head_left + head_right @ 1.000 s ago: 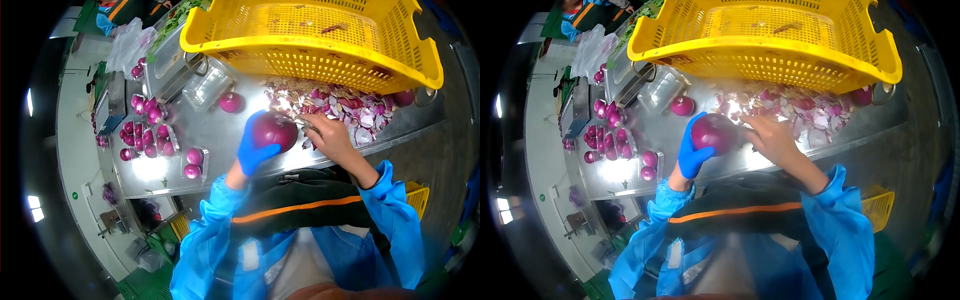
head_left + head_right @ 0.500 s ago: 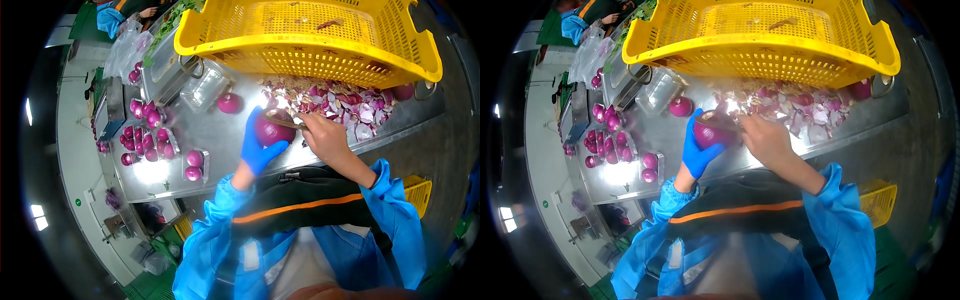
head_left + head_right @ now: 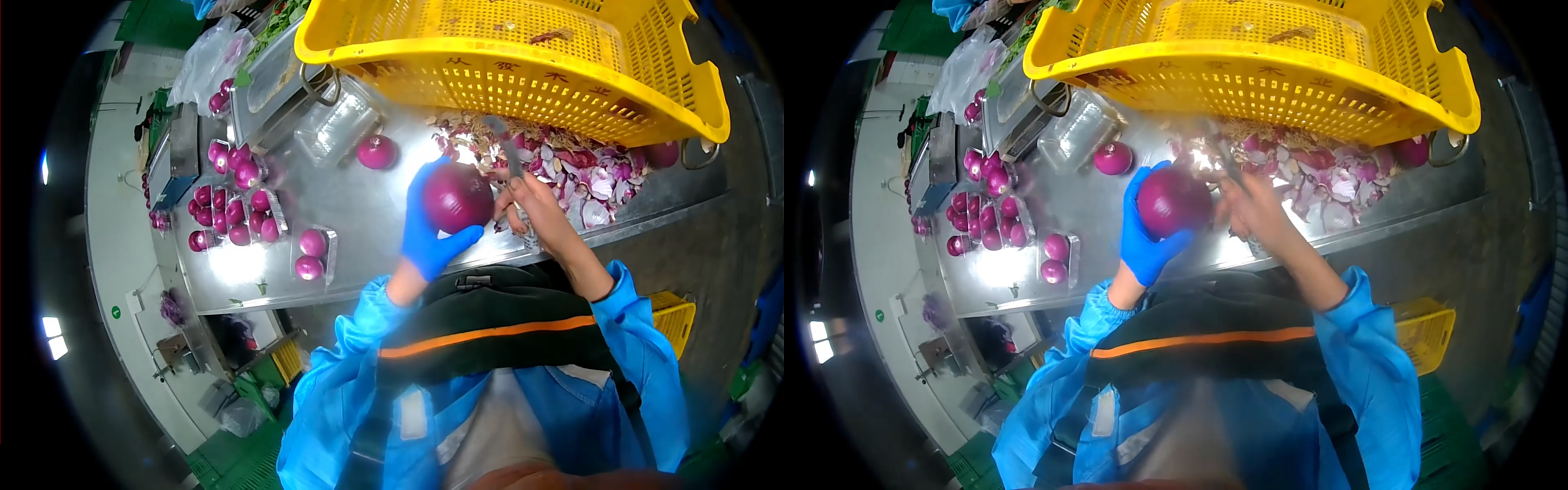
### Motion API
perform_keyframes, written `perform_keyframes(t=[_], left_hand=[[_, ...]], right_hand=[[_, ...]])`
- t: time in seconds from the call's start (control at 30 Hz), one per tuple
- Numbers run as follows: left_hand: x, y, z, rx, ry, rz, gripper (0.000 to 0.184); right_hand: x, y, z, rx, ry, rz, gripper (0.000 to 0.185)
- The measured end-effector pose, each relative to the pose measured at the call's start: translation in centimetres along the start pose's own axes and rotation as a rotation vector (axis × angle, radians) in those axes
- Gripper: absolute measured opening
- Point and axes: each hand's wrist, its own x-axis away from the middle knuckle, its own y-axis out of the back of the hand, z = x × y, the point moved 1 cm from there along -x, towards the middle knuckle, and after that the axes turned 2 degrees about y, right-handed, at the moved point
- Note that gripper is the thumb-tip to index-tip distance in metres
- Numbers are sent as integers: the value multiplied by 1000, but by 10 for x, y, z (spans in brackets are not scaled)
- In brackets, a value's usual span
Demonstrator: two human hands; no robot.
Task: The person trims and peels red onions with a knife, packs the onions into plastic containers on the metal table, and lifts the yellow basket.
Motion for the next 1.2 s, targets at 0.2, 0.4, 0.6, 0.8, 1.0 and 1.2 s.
perform_keyframes(t=[0.2,0.4,0.6,0.8,1.0,1.2], left_hand=[[5,6,-1,-287,-117,62,100],[15,7,3,-154,2,-9,94],[20,26,28,81,99,-38,99],[25,31,32,225,115,-10,90],[19,31,16,241,141,80,89],[19,34,57,163,128,233,94]], right_hand=[[-8,-14,2,416,284,-141,46],[9,-11,6,253,24,111,13],[6,1,-3,1021,240,-101,28],[-1,-21,-5,687,286,-122,42],[-13,-48,6,807,596,-39,20],[-3,-42,5,667,414,101,15]])
